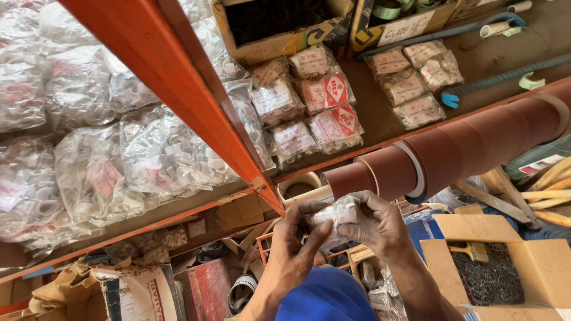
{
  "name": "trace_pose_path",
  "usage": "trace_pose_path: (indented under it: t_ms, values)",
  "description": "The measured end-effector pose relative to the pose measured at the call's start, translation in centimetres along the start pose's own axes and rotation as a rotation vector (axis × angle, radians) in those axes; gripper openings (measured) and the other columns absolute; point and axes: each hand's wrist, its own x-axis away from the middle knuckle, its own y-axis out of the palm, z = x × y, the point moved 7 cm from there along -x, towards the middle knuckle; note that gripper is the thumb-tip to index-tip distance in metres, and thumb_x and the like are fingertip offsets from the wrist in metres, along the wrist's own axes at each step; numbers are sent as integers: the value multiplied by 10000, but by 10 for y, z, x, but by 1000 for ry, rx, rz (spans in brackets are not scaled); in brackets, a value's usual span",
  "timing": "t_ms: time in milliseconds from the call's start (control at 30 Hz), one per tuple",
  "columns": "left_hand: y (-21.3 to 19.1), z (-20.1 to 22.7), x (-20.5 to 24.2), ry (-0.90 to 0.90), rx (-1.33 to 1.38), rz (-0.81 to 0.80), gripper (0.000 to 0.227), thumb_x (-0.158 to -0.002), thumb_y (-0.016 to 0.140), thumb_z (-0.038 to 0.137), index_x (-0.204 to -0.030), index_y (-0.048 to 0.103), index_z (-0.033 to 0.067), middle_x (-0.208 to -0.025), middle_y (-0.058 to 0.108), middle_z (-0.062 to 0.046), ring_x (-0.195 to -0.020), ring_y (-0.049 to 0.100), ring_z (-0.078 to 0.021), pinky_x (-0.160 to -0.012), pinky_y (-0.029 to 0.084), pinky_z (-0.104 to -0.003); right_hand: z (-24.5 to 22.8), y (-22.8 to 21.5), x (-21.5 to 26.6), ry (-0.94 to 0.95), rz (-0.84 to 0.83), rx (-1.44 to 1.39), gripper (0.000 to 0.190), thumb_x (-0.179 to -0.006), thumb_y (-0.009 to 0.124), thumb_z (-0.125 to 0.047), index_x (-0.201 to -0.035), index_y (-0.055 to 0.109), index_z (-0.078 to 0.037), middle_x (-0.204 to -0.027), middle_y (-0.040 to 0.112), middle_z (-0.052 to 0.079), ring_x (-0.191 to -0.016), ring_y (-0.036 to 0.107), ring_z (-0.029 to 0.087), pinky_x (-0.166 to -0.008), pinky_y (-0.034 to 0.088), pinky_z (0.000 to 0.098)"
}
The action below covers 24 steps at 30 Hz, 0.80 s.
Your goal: The person sorts small bagged hardware components by taking them from a cardboard box and placing them onto shelves among other similar items.
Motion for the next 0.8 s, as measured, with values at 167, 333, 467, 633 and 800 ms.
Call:
trace_pose_path:
  t_ms: [167,333,467,633,800]
  values:
    - [-8,-8,-5,-14,143,175,577,-953,780,237,-1464,582,57,-982,681,-54,-810,575,-111,-734,580,-275,-16,-2,-15,-80,96,191,597,-737,924,-133,-1269,707,30,-1026,802,128,-900,759,197,-750,674,296]
    - [-17,11,-3,-8,57,247,488,-967,718,324,-1379,627,80,-1235,767,-74,-901,711,-150,-766,625,-311,-83,15,-65,-260,335,437,633,-822,845,-247,-1379,624,-44,-1309,724,116,-1209,696,218,-1006,588,312]
    - [-26,2,3,-9,-53,300,390,-949,739,346,-1249,726,97,-1199,790,-46,-852,731,-151,-738,626,-299,-100,43,-124,-385,194,622,659,-881,856,-242,-1449,542,-127,-1299,749,176,-1105,789,285,-850,686,349]
    - [-43,-12,11,-41,-66,348,325,-959,729,363,-1160,757,110,-1069,764,-25,-789,690,-134,-728,592,-285,-85,69,-147,-640,167,1046,253,-959,798,-224,-1158,698,-104,-1181,681,119,-1050,710,305,-894,575,455]
    - [-50,-26,17,-28,-111,374,320,-959,730,386,-1118,759,109,-1065,788,-28,-802,743,-148,-717,623,-296,-92,87,-127,-897,187,1311,188,-1045,727,-235,-1139,795,-88,-1420,599,195,-1278,586,401,-1129,435,510]
